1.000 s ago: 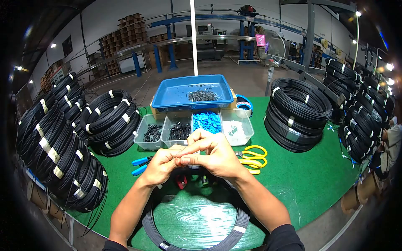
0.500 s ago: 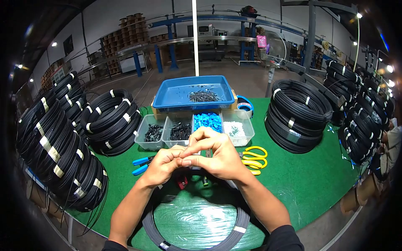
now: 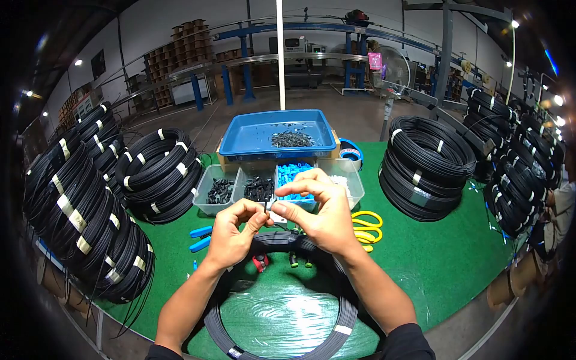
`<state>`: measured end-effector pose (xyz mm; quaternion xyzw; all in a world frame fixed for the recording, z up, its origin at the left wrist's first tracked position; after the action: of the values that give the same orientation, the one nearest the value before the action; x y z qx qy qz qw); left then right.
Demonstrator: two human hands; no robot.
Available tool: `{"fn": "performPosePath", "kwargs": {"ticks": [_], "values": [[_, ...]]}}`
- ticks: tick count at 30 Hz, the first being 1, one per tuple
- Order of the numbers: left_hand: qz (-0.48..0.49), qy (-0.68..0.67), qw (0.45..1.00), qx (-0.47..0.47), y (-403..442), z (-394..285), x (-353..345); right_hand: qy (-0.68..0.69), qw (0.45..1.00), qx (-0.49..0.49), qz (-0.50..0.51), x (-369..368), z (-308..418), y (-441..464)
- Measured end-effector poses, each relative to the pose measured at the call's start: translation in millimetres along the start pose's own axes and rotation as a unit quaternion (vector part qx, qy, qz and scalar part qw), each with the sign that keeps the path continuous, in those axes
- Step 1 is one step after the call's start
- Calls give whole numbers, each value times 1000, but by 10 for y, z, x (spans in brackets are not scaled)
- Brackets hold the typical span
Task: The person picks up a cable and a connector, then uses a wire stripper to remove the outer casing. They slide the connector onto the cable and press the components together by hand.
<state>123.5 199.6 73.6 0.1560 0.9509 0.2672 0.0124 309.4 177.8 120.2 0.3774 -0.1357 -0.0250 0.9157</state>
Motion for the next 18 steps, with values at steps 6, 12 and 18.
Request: {"fn": "performPosePath", "kwargs": {"ticks": [6,12,18], "values": [[3,56,998,-38,-33,-91,-64,94,991,-86,29,-132,-127,-55],[12,90,995,-49,-44,-112,-62,89,991,-23,-94,59,66,-12],[11,74,996,-48,-47,-90,-80,-37,999,22,1,103,51,42]]}}
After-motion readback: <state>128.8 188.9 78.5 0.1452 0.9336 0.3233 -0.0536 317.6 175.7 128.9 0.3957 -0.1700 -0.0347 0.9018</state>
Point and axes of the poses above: each hand's wrist, its own y-axis towards the middle knuckle, its own x-axis out of the back of the hand, z = x × y, the point moved 4 cm from there along y, towards the middle knuckle, and after that the axes turned 5 degrees about -y, right-handed, at the moved point
